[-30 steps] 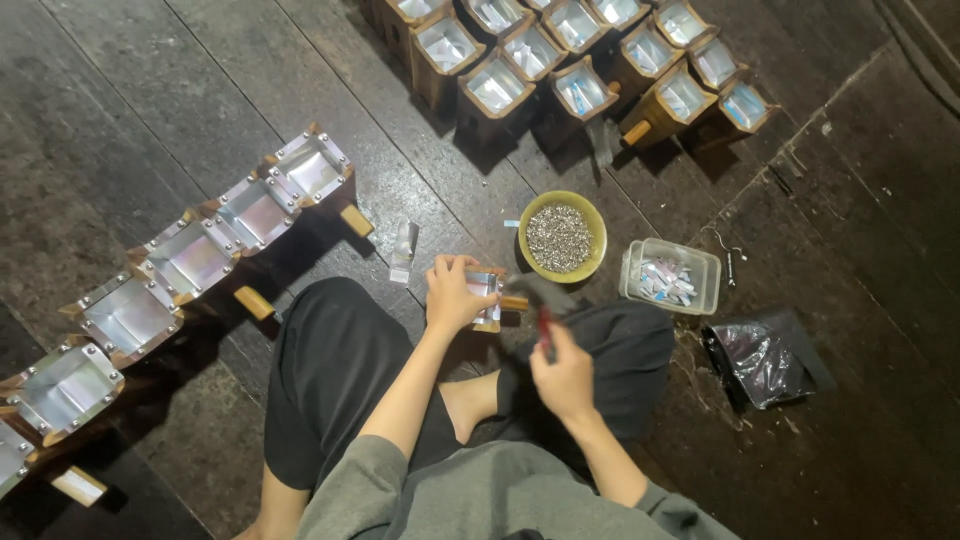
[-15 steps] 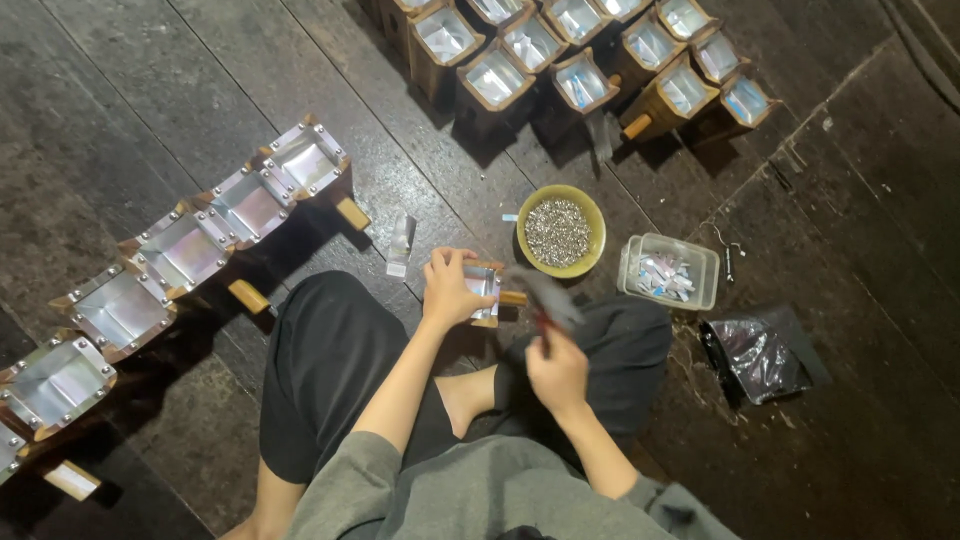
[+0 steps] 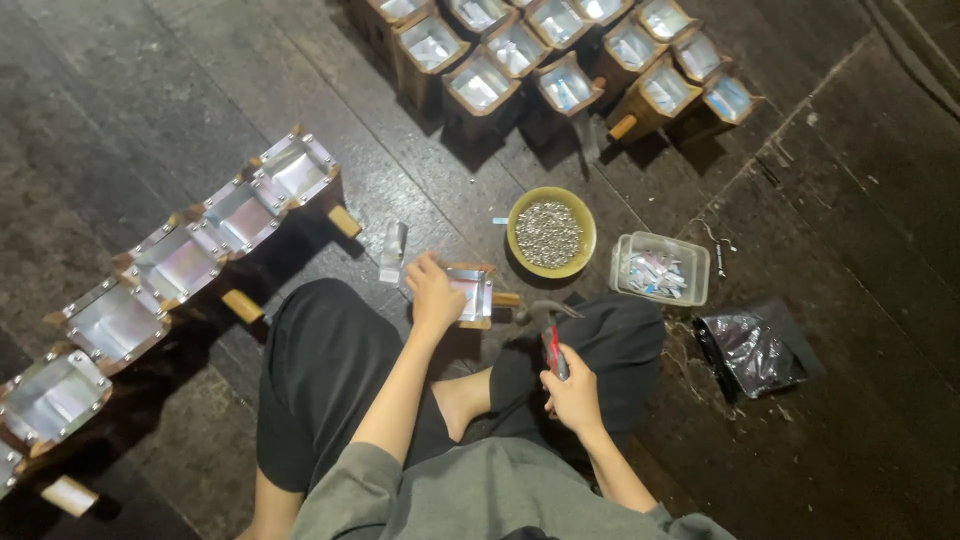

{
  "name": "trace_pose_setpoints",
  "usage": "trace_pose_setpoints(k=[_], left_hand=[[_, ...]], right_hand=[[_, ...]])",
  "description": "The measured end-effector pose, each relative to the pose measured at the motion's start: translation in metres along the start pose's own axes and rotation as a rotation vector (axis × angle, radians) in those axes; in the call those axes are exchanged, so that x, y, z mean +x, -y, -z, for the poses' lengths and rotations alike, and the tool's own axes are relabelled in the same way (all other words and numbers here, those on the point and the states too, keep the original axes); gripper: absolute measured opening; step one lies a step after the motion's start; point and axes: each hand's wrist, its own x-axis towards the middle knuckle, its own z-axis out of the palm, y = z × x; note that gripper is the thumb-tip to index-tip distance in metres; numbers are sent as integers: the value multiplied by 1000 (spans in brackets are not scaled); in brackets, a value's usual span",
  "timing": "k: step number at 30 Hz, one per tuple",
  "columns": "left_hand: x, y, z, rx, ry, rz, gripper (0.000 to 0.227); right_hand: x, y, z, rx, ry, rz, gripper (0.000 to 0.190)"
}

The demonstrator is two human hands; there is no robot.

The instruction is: Assembling small metal frames by inserting pins and hammering them into place while sitting on the floor.

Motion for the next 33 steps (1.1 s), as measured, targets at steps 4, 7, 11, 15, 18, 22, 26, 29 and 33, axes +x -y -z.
trace_pose_setpoints(k=[4, 7, 11, 15, 18, 22, 26, 29, 33], left_hand=[[-3, -14, 12, 56, -41, -105, 49], [4, -39, 16, 252, 86, -116, 44], [12, -45, -3, 366, 66, -310, 35], [11, -34, -44, 554, -6, -641, 12], [0, -34, -53, 576, 25, -830, 13], [-13, -26, -61, 653, 123, -1033, 15], [-43, -42, -36, 582, 124, -1008, 10], [-70, -57, -10, 261, 247, -862, 30], [-101, -56, 0, -117, 265, -581, 39]], right_hand=[[22, -42, -1, 296, 184, -165, 49], [49, -80, -14, 329, 284, -198, 54], [62, -93, -29, 354, 364, -250, 50], [72, -91, -39, 346, 518, -341, 55], [57, -45, -28, -58, 477, -217, 46], [79, -35, -10, -894, 157, 67, 45], [89, -25, -2, -804, 30, 253, 28], [70, -1, -2, -391, -120, 606, 18], [30, 39, -15, -85, -307, 782, 18]])
